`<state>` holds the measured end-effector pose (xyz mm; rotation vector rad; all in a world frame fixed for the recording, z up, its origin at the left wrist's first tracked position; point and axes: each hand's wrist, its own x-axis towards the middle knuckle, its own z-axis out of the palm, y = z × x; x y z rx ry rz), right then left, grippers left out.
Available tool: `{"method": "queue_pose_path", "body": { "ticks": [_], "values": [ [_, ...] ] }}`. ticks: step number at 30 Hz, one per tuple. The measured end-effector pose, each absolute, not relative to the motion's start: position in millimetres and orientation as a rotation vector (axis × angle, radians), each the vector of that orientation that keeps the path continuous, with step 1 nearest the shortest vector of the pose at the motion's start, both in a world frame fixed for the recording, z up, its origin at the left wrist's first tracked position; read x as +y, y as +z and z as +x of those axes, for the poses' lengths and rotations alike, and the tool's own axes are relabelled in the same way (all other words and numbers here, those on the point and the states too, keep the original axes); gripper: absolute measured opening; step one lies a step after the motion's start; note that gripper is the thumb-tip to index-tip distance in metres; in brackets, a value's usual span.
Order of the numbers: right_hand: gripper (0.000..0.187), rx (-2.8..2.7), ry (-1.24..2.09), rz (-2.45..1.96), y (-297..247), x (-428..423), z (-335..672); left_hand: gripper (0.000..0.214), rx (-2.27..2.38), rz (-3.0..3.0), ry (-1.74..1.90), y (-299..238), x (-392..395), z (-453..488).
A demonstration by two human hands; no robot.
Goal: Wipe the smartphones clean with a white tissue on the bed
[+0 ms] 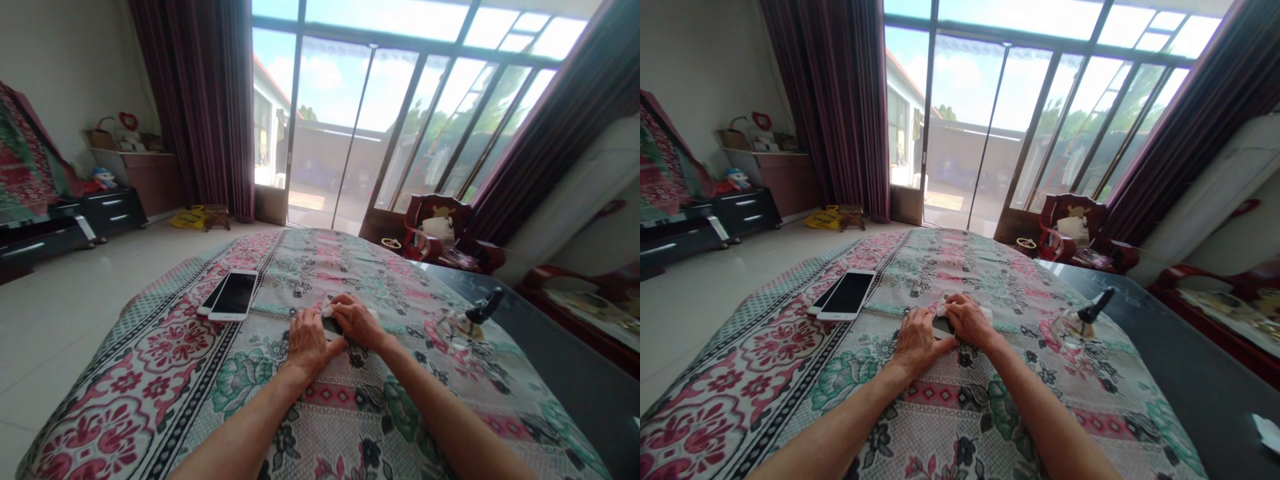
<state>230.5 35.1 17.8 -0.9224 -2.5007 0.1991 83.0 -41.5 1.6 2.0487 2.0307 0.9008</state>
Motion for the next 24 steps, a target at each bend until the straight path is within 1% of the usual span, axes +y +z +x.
{"method": "queue_pose_path", "body": {
  "ticks": [4,6,12,18,24],
  "values": [
    [0.022,-2.563,0.266,-0.758,17,15,238,0.049,2.058,2.047,0.890,4,-43,84],
    [0.022,-2.546,0.279,-0.753,16,15,237,0.048,2.072,2.045,0.879,5,-42,85],
    [0.024,-2.517,0.199,-0.832,16,54,222,0.067,2.055,2.061,0.861,0,-39,84],
    [0.025,-2.442,0.100,-0.973,12,89,219,0.067,2.035,2.074,0.865,-3,-39,82],
    [0.022,-2.387,0.059,-0.949,7,67,237,0.065,2.051,2.081,0.868,-1,-38,83]
  ]
}}
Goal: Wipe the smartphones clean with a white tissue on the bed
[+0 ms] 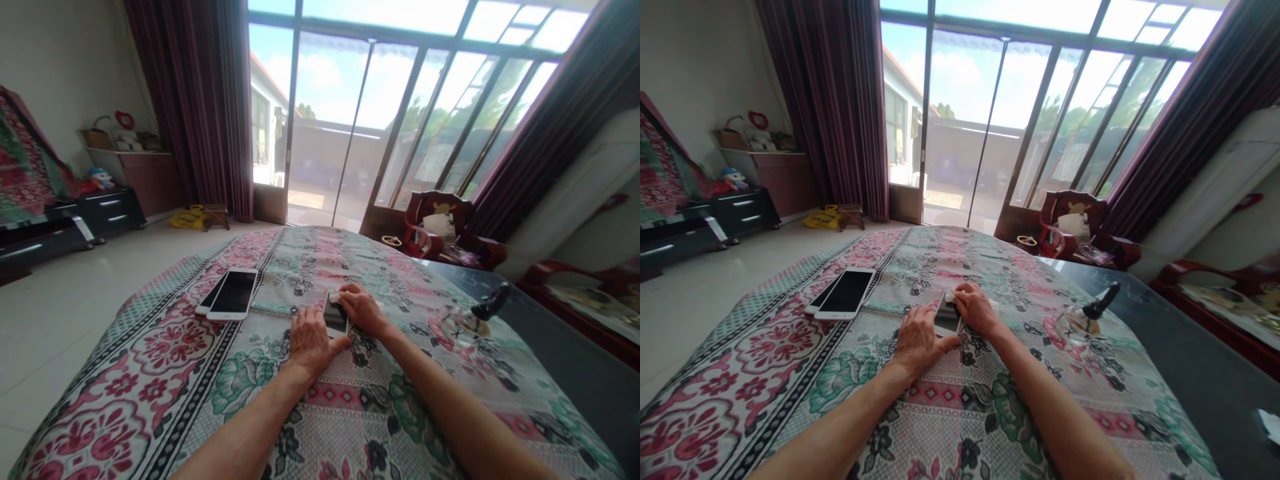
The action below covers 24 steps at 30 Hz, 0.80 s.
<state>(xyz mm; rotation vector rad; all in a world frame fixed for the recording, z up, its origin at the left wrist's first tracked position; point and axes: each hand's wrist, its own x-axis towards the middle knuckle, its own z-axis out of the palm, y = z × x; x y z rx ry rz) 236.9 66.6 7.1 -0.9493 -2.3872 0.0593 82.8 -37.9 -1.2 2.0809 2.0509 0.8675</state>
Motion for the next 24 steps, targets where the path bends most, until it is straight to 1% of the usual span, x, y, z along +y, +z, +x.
{"method": "queue_pose_path", "body": {
  "ticks": [6,11,14,17,24],
  "values": [
    [0.020,-2.435,0.225,-0.843,12,22,252,0.065,2.052,2.092,0.877,-3,-37,83],
    [0.019,-2.390,0.329,-0.796,9,16,255,0.065,2.073,2.096,0.894,-4,-38,83],
    [0.021,-2.315,0.313,-0.838,6,30,253,0.065,2.081,2.109,0.880,-3,-38,84],
    [0.020,-2.269,0.279,-0.908,5,51,249,0.061,2.075,2.111,0.863,0,-39,84],
    [0.022,-2.196,0.098,-1.224,3,81,232,0.060,2.067,2.096,0.843,0,-38,83]
  ]
}}
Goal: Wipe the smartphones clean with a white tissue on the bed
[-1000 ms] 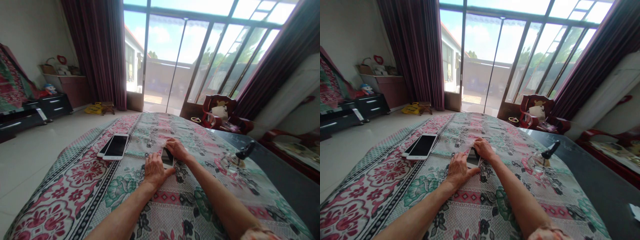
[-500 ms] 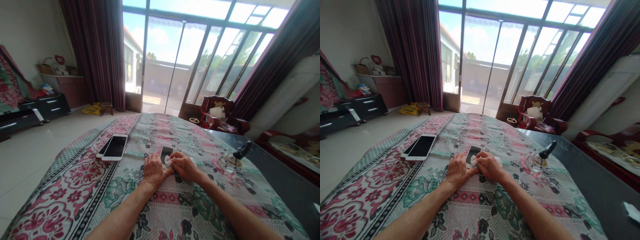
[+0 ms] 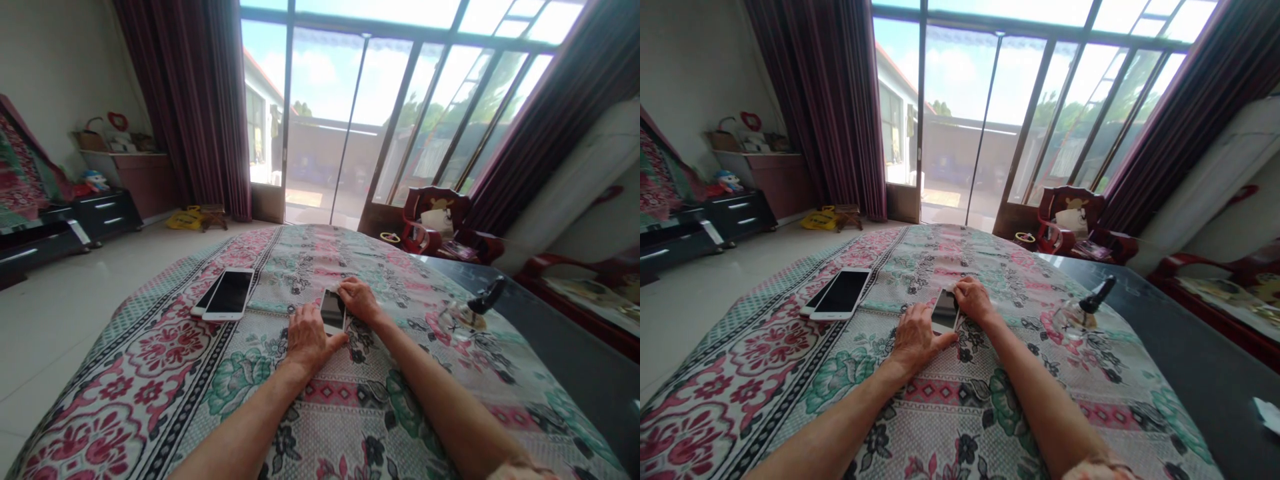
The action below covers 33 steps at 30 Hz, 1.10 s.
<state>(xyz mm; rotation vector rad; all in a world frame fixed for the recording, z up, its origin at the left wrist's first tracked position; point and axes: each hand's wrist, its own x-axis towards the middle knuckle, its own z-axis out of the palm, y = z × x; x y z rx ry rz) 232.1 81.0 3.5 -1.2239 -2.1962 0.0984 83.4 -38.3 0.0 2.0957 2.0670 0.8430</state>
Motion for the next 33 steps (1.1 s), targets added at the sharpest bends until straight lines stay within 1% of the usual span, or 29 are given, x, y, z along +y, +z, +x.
{"method": "queue_pose_path", "body": {
  "ticks": [5,9,12,14,17,20,26,28,30,33],
  "values": [
    [0.020,-2.287,0.029,-1.126,8,65,221,0.061,2.044,2.088,0.850,0,-37,83],
    [0.021,-2.443,0.180,-0.966,17,49,219,0.063,2.012,2.040,0.861,1,-36,79],
    [0.021,-2.560,0.353,-0.817,23,44,222,0.058,1.917,2.053,0.873,2,-33,71],
    [0.021,-2.597,0.402,-0.778,24,43,223,0.051,1.817,2.086,0.860,3,-30,64],
    [0.020,-2.564,0.339,-0.839,23,44,221,0.035,1.686,2.108,0.809,5,-25,52],
    [0.020,-2.491,0.228,-0.978,21,46,215,0.028,1.627,2.119,0.794,6,-22,45],
    [0.022,-2.431,0.049,-1.154,19,58,209,0.023,1.461,2.189,0.775,10,-20,35],
    [0.023,-2.409,0.006,-1.206,19,60,210,0.024,1.392,2.201,0.773,12,-19,31],
    [0.023,-2.389,-0.005,-1.228,19,60,210,0.027,1.341,2.193,0.771,14,-18,28],
    [0.020,-2.387,0.068,-1.185,19,55,211,0.027,1.319,2.159,0.760,15,-17,24]
  ]
}}
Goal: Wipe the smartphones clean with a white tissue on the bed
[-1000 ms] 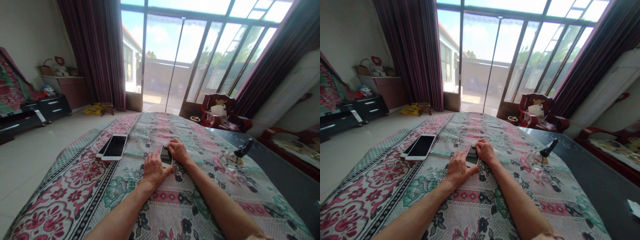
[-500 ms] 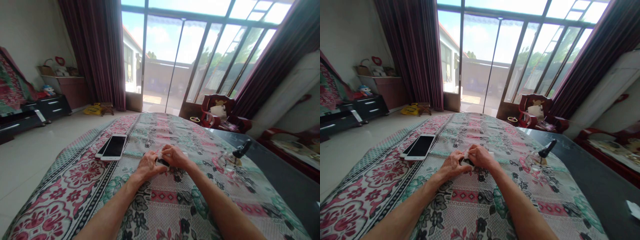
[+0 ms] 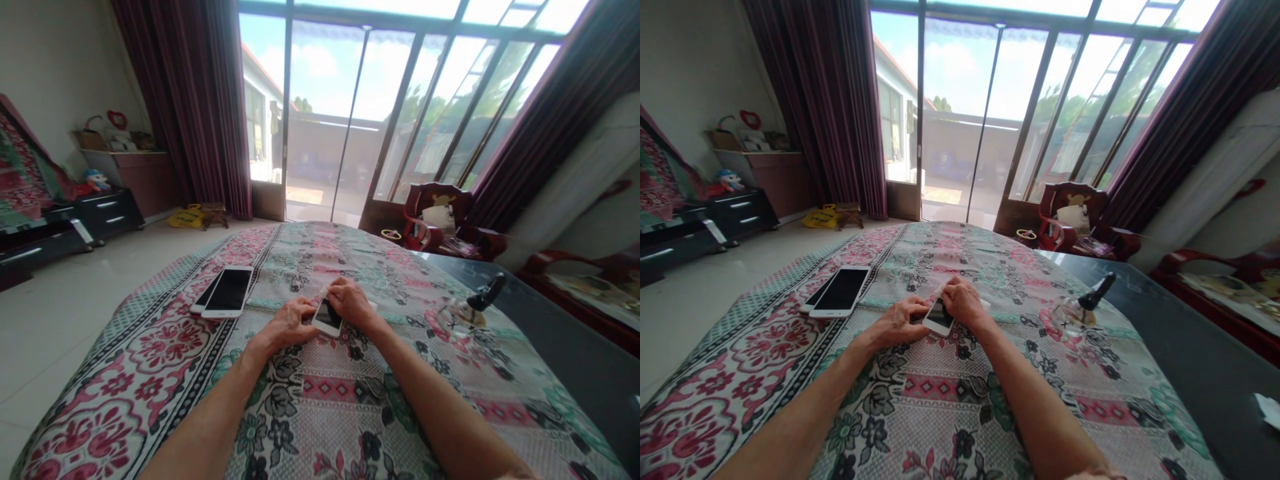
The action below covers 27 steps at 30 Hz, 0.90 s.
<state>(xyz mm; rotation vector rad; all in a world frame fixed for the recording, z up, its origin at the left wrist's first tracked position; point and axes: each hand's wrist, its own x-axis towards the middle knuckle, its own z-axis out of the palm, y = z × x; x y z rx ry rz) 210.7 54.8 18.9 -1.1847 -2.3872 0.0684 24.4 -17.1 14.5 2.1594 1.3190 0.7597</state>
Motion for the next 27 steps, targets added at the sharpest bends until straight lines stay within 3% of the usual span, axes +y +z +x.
{"method": "queue_pose_path", "body": {
  "ticks": [13,27],
  "values": [
    [0.016,-2.432,0.334,-0.875,13,1,218,0.017,1.412,2.132,0.867,7,-14,28],
    [0.018,-2.381,0.041,-1.168,15,44,222,0.025,1.464,2.201,0.764,8,-12,30]
  ]
}}
